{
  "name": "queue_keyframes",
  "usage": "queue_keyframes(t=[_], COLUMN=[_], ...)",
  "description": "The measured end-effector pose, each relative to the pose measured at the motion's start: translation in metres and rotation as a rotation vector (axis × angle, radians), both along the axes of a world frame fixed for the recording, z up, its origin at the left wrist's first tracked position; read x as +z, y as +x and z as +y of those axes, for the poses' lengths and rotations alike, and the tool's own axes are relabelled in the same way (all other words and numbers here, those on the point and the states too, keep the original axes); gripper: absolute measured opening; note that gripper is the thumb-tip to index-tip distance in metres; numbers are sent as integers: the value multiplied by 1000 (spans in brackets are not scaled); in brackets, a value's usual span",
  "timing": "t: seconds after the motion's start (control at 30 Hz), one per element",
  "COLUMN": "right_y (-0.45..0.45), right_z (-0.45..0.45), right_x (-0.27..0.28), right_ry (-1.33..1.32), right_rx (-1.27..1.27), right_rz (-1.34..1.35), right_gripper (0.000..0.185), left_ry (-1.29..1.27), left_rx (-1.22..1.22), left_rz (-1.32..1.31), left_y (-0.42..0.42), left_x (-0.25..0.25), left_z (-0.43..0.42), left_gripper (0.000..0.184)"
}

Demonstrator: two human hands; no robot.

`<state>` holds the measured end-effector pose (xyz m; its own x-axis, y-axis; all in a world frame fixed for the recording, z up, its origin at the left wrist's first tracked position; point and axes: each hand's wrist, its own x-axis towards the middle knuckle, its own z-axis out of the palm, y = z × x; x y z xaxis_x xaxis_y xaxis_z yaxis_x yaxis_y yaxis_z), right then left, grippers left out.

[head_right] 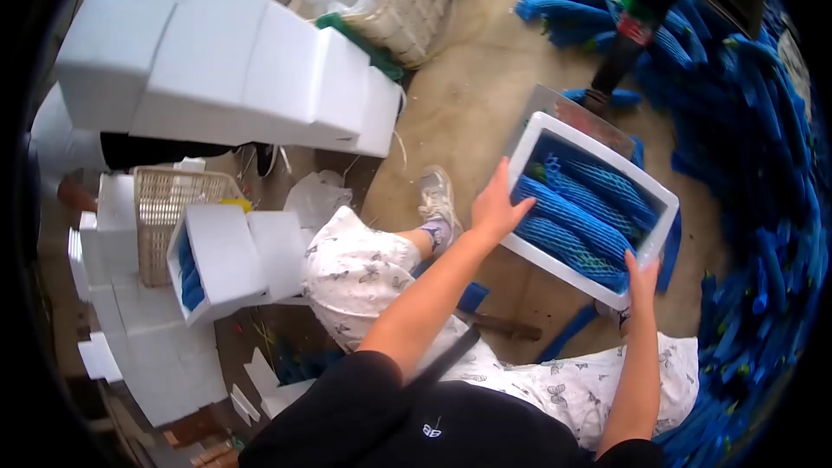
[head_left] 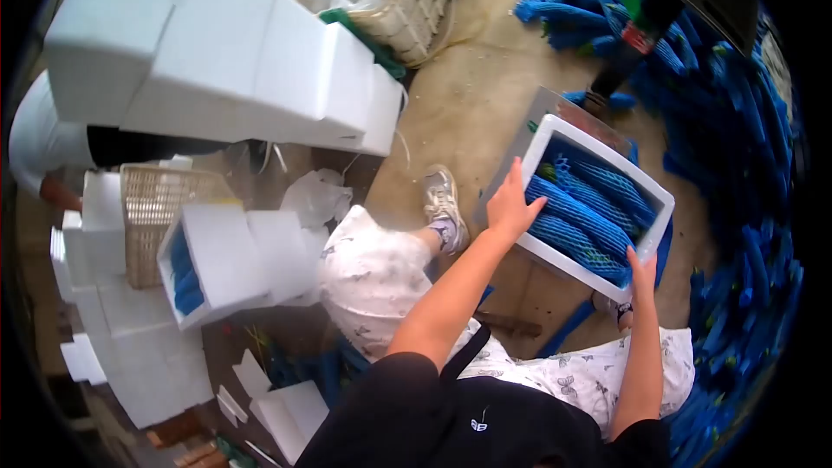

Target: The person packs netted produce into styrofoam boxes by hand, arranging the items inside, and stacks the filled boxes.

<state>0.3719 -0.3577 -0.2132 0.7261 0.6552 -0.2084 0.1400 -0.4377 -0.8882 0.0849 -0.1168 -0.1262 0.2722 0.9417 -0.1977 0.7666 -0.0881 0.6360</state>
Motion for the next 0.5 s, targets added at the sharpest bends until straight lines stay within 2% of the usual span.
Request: queue_keyframes(t=[0.03,0.1,0.17,0.2,0.27,0.37,0.47,0.5], right_y=[6,4,-29,-40,-61,-133,-217,-249], right_z=[-2,3,26,37,43,71,110,124], right_x=[12,37,111,139,195,291,361,377], right_ry=[-323,-391,-407,-378,-242,-83,120,240], right_rx=[-29,25,52,64,212,352,539,579], right_rz=[-61,-170,-327,-341,-465,-534,-496,-479], right_gripper=[56,44,34,34,30,28,25,24], left_ry=[-110,-61,-52,74,125,291,608,519], left_rx=[-1,17,39,109,116,251,346,445], left_rz=[-88,-28,-58,-74,-72,-61,-79,24], left_y=[-1,0,-18,-32,-78,-164,-269,-303], left_x=[3,2,19,29,96,210,309,343], left_z=[9,18,23,19,15,-8,-43,-57], left_gripper=[66,52,48,48,49,63,66,63])
